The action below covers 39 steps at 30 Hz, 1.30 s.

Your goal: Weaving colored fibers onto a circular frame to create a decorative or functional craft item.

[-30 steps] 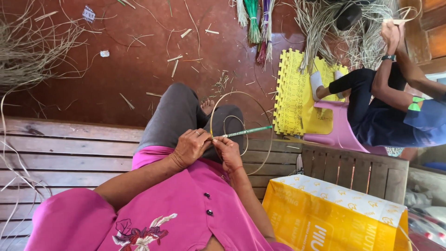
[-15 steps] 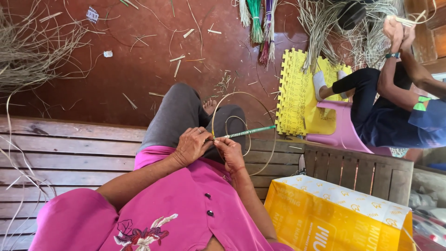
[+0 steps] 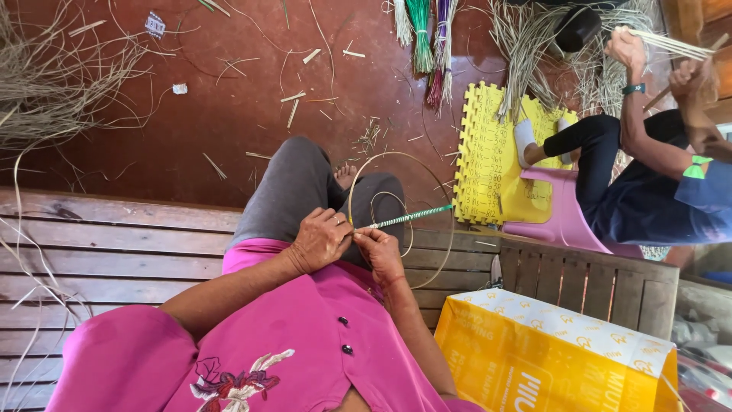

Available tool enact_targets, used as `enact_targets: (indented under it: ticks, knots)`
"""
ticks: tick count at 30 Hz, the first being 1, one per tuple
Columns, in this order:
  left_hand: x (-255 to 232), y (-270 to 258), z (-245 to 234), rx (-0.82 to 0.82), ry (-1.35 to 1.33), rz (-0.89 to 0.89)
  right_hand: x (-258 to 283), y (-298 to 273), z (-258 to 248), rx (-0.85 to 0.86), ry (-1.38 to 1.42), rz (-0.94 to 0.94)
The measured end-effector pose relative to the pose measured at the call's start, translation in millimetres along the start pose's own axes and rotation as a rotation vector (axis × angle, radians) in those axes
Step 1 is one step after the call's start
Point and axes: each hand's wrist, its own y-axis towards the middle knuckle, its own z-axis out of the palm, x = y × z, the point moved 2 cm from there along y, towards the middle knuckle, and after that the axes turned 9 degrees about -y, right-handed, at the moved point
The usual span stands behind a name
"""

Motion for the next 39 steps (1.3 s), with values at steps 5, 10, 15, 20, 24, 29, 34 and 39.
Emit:
enact_targets:
  ticks: [5,10,15,20,24,29,34,39]
  knots:
    - [-1,0,0,0.004,0.010,0.027,-5,3,-2,0.001,-0.007,-0.003]
    - [0,3,2,0.060,0.011,0.037,-5,0,-2,0.014,-0.028,0.002]
    - [12,2,19,0.198,-0.062,-0.129,-8,5,-6,0.063,-0.147,0.005]
    - [11,-1,13,0.281,-0.024,-0.111,0,-1,-6,0.060,-0.159,0.006]
    - [15,-5,20,0.321,-0.030,-0.107,-3,2,-12,0.094,-0.192,-0.023]
    - [8,25,17,0.552,-0.306,-0.413,32,-4,-31,0.150,-0.428,-0.239]
    - [27,34,65,0.843,-0.529,-0.643,66,-32,-43,0.123,-0.620,-0.373]
    - [49,9,114,0.708,-0.896,-0.957,40,-27,-59,-0.058,-0.658,-0.356]
